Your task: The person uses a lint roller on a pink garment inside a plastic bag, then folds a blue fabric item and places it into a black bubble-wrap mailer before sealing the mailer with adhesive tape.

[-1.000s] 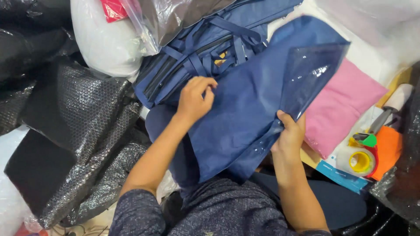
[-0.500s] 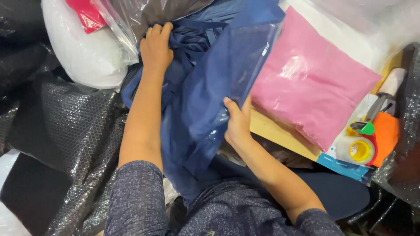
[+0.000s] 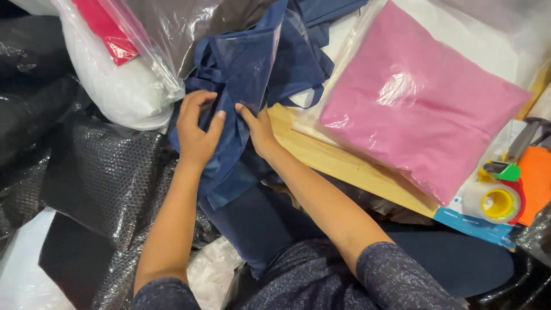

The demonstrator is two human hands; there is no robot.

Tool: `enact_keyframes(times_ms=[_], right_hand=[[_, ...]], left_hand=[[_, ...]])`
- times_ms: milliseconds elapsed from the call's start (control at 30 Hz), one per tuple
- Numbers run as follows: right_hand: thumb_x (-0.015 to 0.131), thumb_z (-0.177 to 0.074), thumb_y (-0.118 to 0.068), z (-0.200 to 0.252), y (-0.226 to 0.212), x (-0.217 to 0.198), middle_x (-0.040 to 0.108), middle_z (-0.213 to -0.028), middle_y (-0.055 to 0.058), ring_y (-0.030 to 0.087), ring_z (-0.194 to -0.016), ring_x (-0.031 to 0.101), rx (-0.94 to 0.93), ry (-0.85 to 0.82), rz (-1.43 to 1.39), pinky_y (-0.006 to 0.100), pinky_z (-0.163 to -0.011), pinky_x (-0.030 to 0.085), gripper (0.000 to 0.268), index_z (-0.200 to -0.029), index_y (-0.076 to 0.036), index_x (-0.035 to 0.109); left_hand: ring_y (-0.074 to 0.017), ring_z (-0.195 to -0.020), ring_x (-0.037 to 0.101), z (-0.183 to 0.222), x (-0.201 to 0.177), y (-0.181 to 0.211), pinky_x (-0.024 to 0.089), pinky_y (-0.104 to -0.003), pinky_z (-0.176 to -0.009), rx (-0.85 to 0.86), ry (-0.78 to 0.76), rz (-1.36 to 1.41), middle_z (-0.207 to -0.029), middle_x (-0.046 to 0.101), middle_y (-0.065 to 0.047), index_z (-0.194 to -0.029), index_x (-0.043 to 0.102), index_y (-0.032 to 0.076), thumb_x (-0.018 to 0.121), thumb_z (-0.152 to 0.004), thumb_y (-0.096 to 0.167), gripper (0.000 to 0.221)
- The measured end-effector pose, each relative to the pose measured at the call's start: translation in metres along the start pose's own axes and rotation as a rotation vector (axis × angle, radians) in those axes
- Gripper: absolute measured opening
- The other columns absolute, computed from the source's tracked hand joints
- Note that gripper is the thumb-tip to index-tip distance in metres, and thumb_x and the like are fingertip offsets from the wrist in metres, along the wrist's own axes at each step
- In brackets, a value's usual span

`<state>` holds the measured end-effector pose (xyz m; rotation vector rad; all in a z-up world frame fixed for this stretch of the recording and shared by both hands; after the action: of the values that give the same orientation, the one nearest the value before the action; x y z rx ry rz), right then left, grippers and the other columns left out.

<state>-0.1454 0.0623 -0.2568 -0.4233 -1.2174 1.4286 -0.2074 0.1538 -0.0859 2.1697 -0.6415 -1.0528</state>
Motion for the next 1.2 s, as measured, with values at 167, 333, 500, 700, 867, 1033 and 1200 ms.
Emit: enact_keyframes(times_ms=[167,333,500,700,867,1033,1200], right_hand=[[0.081,-0.089,-0.035,-0.005,0.002,0.021,0.066,-0.128,0.011,0.025,-0.122,0.059,0.060,-0.059,-0.090,0.045,-0.109,0.047,0.063,-0.142,-0.013,0.055],[0.071,-0.096,-0.040,0.007,-0.033,-0.031,0.034,-0.164,0.020,0.034,-0.149,0.036,-0.038,0.027,-0.168,0.050,-0.124,0.031,0.084,-0.161,-0.008,0.028],[0.057,-0.104,-0.036,-0.025,-0.023,-0.061,0.014,-0.171,0.021,0.040,-0.154,0.024,-0.042,0.100,-0.225,0.051,-0.126,0.024,0.082,-0.164,-0.005,0.011],[0.057,-0.099,-0.036,-0.063,-0.037,-0.029,0.029,-0.153,0.019,0.037,-0.141,0.037,0.044,0.103,-0.309,0.048,-0.117,0.033,0.065,-0.149,-0.007,0.027],[0.058,-0.093,-0.035,-0.086,-0.051,-0.027,0.048,-0.133,0.016,0.034,-0.126,0.052,0.154,0.126,-0.418,0.045,-0.106,0.044,0.047,-0.130,-0.009,0.045],[0.059,-0.089,-0.035,-0.079,-0.050,-0.031,0.062,-0.117,0.015,0.032,-0.114,0.063,0.251,0.147,-0.482,0.042,-0.098,0.052,0.037,-0.116,-0.010,0.059],[0.059,-0.085,-0.035,-0.076,-0.039,-0.038,0.076,-0.102,0.013,0.030,-0.102,0.074,0.342,0.157,-0.548,0.040,-0.091,0.061,0.032,-0.103,-0.012,0.073]], left_hand=[[-0.0542,-0.128,0.053,0.029,0.023,-0.012,0.049,-0.066,-0.100,-0.549,-0.524,-0.392,-0.153,0.035,-0.029,-0.159,0.029,0.020,0.092,-0.073,0.034,0.108],[-0.0573,-0.120,0.057,0.040,0.027,-0.054,0.053,-0.064,-0.094,-0.584,-0.616,-0.492,-0.150,0.040,-0.031,-0.160,0.031,0.025,0.075,-0.082,0.009,0.090],[-0.0512,-0.135,0.048,0.041,0.017,-0.048,0.043,-0.060,-0.109,-0.717,-0.699,-0.232,-0.154,0.043,-0.028,-0.157,0.031,0.028,0.068,-0.075,0.007,0.092],[-0.0465,-0.144,0.039,0.043,0.025,-0.031,0.035,-0.058,-0.118,-0.737,-0.814,-0.201,-0.161,0.033,-0.028,-0.160,0.022,0.023,0.060,-0.081,0.002,0.091],[-0.0491,-0.148,0.031,0.040,0.045,-0.045,0.029,-0.059,-0.122,-0.757,-0.814,-0.171,-0.163,0.026,-0.032,-0.162,0.014,0.019,0.059,-0.081,0.000,0.094],[-0.0458,-0.149,0.030,0.032,0.044,-0.027,0.028,-0.055,-0.124,-0.814,-0.780,-0.049,-0.164,0.026,-0.029,-0.161,0.018,0.018,0.061,-0.077,0.000,0.096],[-0.0436,-0.150,0.031,0.036,0.055,-0.032,0.027,-0.054,-0.124,-0.846,-0.777,0.035,-0.163,0.030,-0.027,-0.159,0.022,0.018,0.061,-0.076,0.000,0.094]])
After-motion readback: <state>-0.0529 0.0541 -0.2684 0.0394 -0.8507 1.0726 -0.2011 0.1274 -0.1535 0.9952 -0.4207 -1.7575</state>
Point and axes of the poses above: each hand's wrist, its own z-axis away from the middle knuckle, its own x-axis out of the palm, y = z × x, the point moved 6 cm from there along -z, towards the middle knuckle
